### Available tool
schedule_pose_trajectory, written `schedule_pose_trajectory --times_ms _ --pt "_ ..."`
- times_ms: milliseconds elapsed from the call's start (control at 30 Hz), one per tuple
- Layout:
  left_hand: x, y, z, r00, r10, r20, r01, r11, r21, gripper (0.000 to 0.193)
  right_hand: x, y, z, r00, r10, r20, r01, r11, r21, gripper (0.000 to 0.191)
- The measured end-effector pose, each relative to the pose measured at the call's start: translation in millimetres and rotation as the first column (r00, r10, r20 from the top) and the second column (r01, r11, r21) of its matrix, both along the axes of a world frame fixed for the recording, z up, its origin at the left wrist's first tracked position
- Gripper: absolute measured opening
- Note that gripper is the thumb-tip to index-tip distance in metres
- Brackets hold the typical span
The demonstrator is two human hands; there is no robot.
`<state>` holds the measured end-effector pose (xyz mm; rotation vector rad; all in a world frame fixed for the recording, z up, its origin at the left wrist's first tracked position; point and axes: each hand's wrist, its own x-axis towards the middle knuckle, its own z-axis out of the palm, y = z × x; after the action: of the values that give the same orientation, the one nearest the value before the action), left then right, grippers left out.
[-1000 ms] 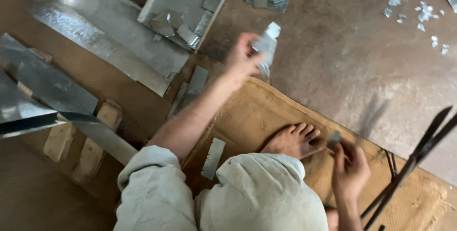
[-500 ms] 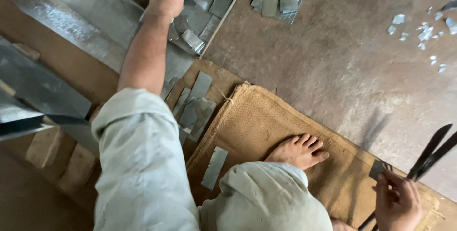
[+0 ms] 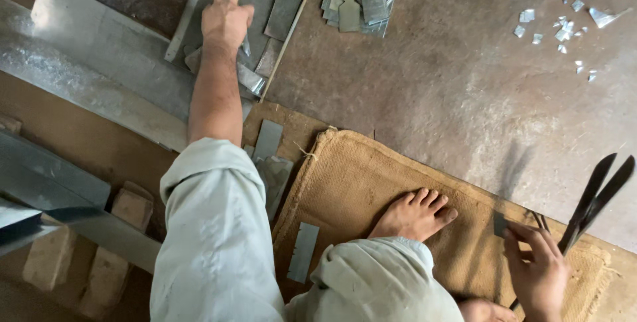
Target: The person sits on a mat on the workshop floor and cuts small pieces of sheet metal with large hand shears, trimming edges off triangular offcuts. The person sets trimmed pieces aside, gathers cut pieces into a pile, and marks a flat metal strip with a scriber.
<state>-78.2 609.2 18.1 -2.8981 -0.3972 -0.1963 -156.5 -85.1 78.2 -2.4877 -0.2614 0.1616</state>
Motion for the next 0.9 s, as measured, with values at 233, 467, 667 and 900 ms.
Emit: schedule_pose_trajectory --times_ms 233,467,667,900 --pt "-52 -158 12 0.901 0.28 0.331 0.233 0.331 -0.914 0.024 -11 83 -20 0.952 -0.088 -0.292 0.216 0.87 0.444 0.018" --pt "-177 -347 10 0.986 0.154 0.07 0.09 -0.124 -0.988 0.019 -41 162 -51 0.81 0.207 -0.548 0.09 0.88 0.465 0.017" --pt "-243 -273 -16 0.908 0.409 -0.092 -0.22 0.279 -0.935 0.018 -55 135 -35 0.857 0.21 -0.47 -0.08 0.956 0.282 0.036" --pt "-282 -162 -25 0.924 0.285 -0.256 -0.368 0.479 -0.797 0.026 -44 -15 -18 0.96 0.004 0.281 0.013 0.998 -0.057 0.013"
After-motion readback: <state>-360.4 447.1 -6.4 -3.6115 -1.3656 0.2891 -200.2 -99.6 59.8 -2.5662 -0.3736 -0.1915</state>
